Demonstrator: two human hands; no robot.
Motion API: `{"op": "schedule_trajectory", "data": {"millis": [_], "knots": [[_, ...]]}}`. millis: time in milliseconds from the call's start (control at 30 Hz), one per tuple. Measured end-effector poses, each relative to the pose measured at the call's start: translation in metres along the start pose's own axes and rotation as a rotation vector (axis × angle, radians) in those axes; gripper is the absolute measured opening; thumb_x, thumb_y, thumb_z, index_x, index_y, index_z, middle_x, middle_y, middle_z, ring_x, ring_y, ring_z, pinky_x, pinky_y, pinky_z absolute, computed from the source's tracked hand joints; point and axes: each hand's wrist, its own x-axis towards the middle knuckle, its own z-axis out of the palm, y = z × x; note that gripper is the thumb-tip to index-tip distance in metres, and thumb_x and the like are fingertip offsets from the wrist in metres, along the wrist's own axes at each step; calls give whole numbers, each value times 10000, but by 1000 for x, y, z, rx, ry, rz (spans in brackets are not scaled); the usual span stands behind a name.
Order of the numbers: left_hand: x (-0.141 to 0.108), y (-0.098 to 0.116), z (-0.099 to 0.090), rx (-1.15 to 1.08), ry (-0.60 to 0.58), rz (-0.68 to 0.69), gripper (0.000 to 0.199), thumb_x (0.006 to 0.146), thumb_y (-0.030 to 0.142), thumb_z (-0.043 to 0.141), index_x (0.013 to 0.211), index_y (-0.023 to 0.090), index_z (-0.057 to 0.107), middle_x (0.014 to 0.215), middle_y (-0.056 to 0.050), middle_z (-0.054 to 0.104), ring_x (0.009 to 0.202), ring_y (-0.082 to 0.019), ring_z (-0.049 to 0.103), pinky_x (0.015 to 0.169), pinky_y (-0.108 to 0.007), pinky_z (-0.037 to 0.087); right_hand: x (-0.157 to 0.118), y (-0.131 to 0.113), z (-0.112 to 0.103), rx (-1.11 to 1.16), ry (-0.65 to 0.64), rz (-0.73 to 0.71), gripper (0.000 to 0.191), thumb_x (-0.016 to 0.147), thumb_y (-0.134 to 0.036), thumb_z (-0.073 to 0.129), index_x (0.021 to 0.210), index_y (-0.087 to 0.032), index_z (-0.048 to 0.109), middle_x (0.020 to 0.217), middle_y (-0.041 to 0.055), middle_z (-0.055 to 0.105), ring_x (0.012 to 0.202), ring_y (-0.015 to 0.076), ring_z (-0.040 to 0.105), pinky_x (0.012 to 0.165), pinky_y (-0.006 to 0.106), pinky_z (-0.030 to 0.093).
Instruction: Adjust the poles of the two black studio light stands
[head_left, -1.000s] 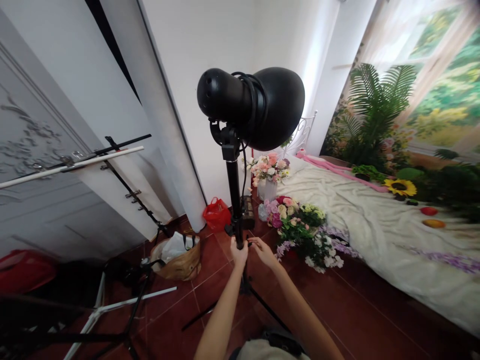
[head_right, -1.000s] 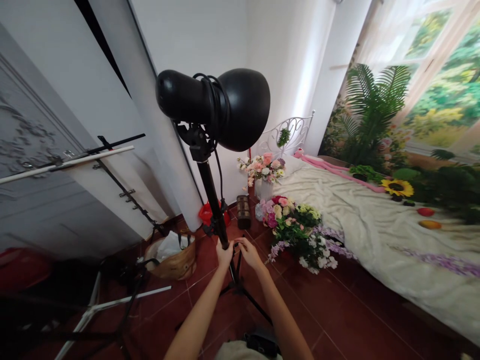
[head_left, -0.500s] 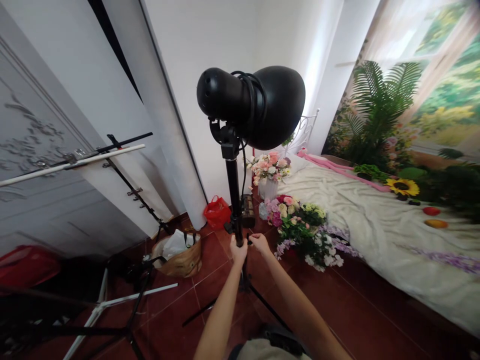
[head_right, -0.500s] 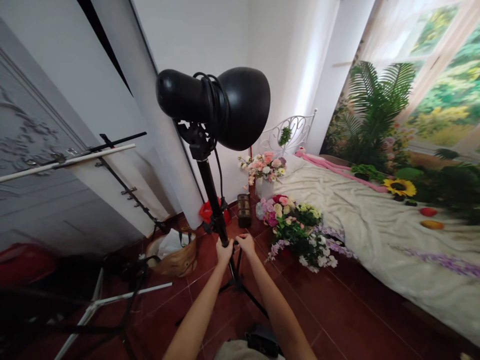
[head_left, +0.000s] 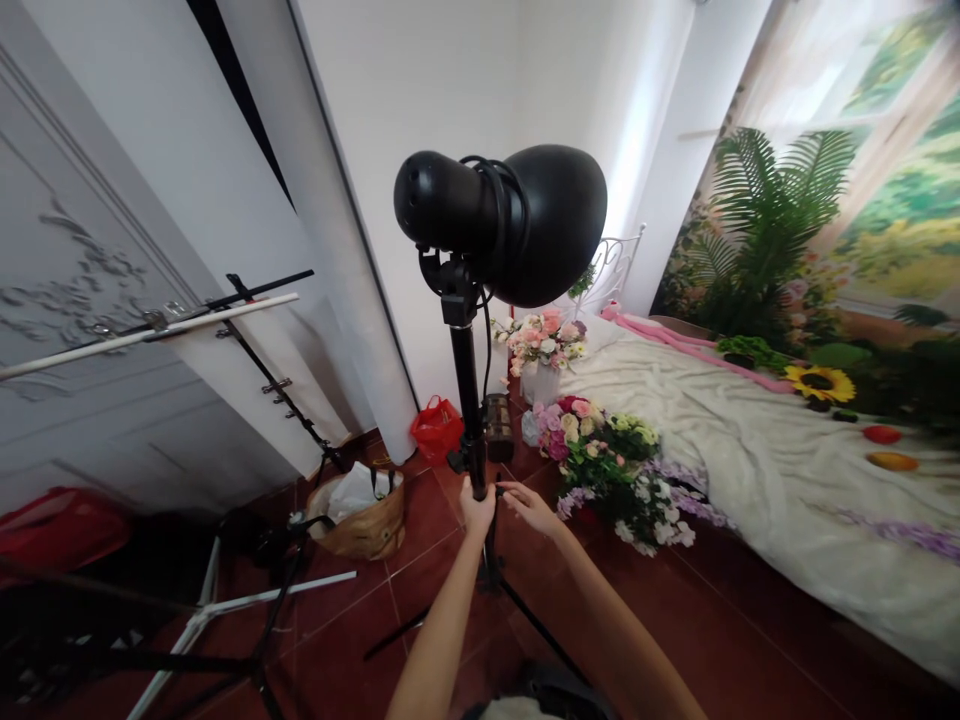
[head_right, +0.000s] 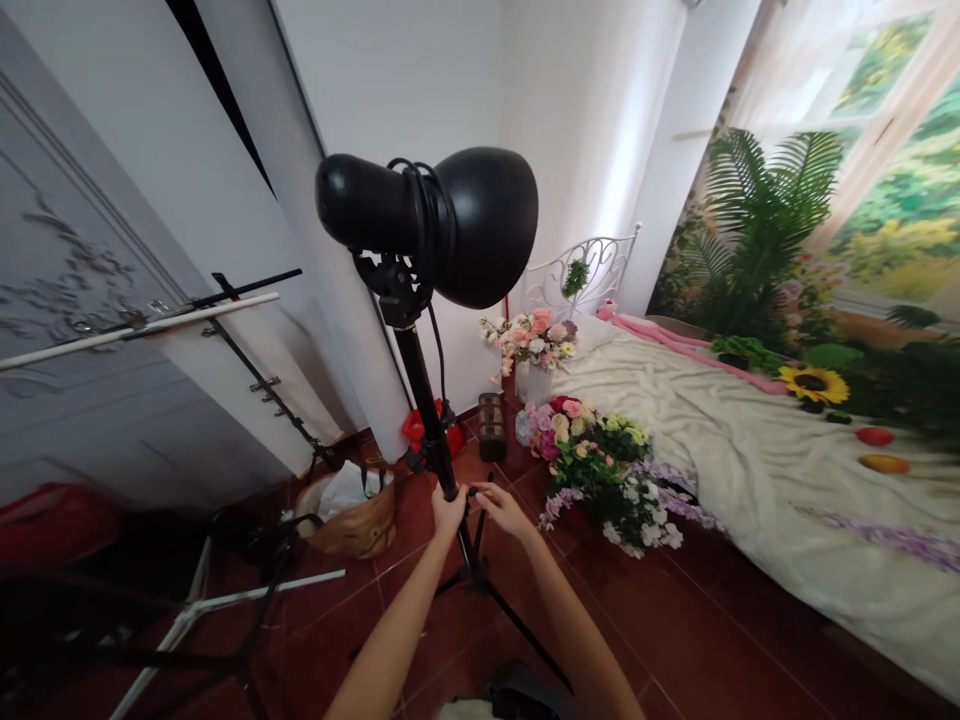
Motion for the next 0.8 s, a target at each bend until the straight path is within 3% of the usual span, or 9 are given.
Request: {"op": "schedule_trajectory", "data": {"millis": [167, 267, 400, 533, 667, 800], "knots": [[1, -5, 1, 20, -5, 11, 137, 633, 275, 632, 700, 181, 557, 676, -27, 615, 632, -166, 596, 618, -271, 461, -1, 12, 4, 58, 1, -9, 483, 810, -529, 520, 1207, -254, 531, 1084, 61, 614, 908, 172, 586, 610, 233, 481], [2, -6, 1, 47, -4, 12, 141, 642, 285, 626, 711, 182, 559, 674, -24, 609, 615, -159, 585, 599, -263, 451, 2, 19, 12, 72, 60, 7, 469, 807, -550, 508, 1169, -254, 541, 1088, 54, 600, 880, 163, 578, 602, 228, 474], [1, -5, 2, 50, 3, -6, 151, 634, 304, 625, 685, 187, 544, 663, -18, 601, 607, -154, 578, 597, -256, 446, 12, 28, 22, 41, 230, 39, 465, 760, -624, 507, 840, -174, 595, 787, 18, 594, 681, 135, 533, 544, 217, 419], [1, -2, 2, 46, 6, -15, 158, 623, 302, 628, 664, 188, 528, 627, -5, 575, 574, -144, 552, 581, -251, 436, 18, 27, 28, -34, 366, 38, 529, 721, -669, 511, 549, -171, 476, 509, -38, 419, 513, 98, 395, 482, 218, 312], [1, 0, 3, 15, 7, -4, 161, 625, 299, 631, 665, 185, 526, 633, -5, 573, 569, -135, 540, 573, -243, 431, 21, 12, 30, -47, 380, 61, 541, 706, -691, 503, 514, -190, 431, 450, -57, 363, 451, 87, 346, 446, 219, 269], [0, 0, 3, 15, 6, -8, 176, 624, 306, 639, 674, 181, 526, 612, 0, 561, 550, -133, 533, 549, -240, 430, 18, 2, 29, -42, 476, 91, 506, 625, -679, 599, 583, -182, 512, 510, -36, 475, 487, 99, 434, 472, 212, 349]]}}
